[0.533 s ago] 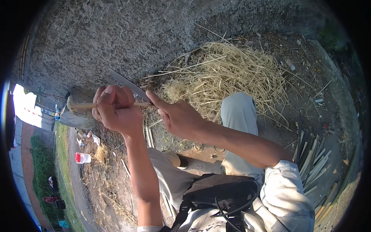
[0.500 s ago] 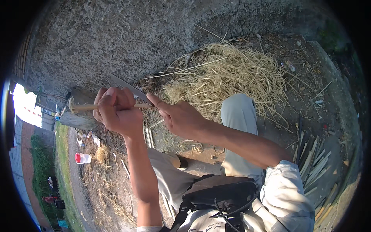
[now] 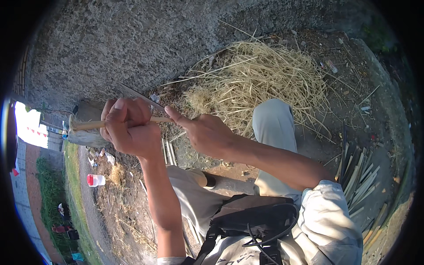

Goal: The person shaves a long strip of wood using a blade, removing thin layers from its surface. They turn the strip over to shave different sides and move their hands along the wood to check the surface.

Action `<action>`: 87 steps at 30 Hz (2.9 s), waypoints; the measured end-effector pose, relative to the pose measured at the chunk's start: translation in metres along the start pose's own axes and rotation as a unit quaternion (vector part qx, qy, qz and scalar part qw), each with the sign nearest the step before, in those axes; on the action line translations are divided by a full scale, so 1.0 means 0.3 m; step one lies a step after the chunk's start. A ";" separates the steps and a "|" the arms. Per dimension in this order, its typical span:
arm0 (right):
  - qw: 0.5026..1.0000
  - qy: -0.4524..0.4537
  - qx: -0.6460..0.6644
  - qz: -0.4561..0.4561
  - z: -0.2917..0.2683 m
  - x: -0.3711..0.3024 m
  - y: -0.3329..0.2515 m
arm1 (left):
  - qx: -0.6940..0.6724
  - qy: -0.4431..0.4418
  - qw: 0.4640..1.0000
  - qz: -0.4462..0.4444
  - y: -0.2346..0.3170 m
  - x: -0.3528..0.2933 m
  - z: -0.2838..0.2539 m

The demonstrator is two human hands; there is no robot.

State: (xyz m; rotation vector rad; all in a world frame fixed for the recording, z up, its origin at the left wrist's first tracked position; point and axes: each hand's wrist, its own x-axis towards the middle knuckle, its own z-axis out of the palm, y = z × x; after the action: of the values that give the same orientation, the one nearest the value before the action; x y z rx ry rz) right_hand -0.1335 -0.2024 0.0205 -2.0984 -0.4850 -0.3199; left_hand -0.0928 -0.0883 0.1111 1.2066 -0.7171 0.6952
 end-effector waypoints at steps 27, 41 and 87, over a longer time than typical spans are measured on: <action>0.998 -0.030 0.005 0.049 0.018 -0.036 0.068 | -0.098 -0.025 0.994 -0.050 0.010 0.006 0.020; 0.986 0.091 0.071 -0.122 0.035 -0.041 0.076 | -0.083 -0.052 0.995 -0.027 -0.008 0.022 -0.016; 0.966 -0.126 0.008 0.225 0.382 -0.095 0.265 | -0.202 -0.208 0.951 -0.107 0.028 0.064 -0.248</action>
State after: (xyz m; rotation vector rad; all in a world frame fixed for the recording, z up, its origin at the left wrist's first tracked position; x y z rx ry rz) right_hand -0.1178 -0.1510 -0.1113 -2.1725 -0.1428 0.2147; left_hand -0.0792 -0.0124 0.1162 1.0348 -1.0048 0.0964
